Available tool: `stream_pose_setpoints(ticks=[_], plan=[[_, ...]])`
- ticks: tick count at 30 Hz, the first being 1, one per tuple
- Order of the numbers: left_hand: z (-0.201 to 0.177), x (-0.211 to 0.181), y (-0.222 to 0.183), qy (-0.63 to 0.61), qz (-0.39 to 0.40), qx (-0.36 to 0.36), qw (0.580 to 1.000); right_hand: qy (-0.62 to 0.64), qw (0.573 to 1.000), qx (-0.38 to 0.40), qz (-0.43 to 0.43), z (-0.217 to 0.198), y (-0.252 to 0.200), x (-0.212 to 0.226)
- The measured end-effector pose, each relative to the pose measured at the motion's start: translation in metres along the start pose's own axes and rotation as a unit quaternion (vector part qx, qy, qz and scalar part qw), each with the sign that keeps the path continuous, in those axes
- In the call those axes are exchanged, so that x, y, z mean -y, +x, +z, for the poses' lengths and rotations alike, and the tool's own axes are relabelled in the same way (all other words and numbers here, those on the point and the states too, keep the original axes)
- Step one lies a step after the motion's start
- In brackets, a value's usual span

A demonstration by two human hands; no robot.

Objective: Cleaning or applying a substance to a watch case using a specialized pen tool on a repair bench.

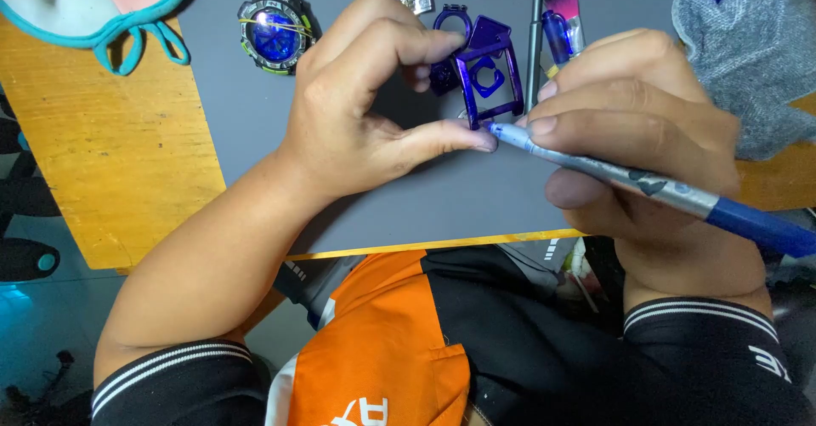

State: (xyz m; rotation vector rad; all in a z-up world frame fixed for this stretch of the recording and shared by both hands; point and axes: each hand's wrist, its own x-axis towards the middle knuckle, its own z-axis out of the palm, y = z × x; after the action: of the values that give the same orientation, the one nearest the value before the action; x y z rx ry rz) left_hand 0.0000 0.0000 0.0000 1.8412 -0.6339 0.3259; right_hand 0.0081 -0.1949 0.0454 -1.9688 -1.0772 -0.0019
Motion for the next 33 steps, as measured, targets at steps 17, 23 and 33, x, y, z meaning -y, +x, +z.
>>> stream_pose_setpoints(ticks=[17, 23, 33], plan=[[0.000, 0.000, 0.000, 0.023, 0.026, 0.004, 0.999, -0.001, 1.000, 0.010, -0.010, -0.001, 0.002, -0.001], [0.000, 0.000, 0.000, 0.020, 0.025, 0.008, 0.999, -0.008, 1.000, 0.010, 0.003, 0.000, 0.002, 0.003], [0.000, 0.000, 0.000, 0.030, 0.024, 0.010, 0.999, 0.005, 0.999, -0.010, -0.048, 0.003, 0.003, -0.007]])
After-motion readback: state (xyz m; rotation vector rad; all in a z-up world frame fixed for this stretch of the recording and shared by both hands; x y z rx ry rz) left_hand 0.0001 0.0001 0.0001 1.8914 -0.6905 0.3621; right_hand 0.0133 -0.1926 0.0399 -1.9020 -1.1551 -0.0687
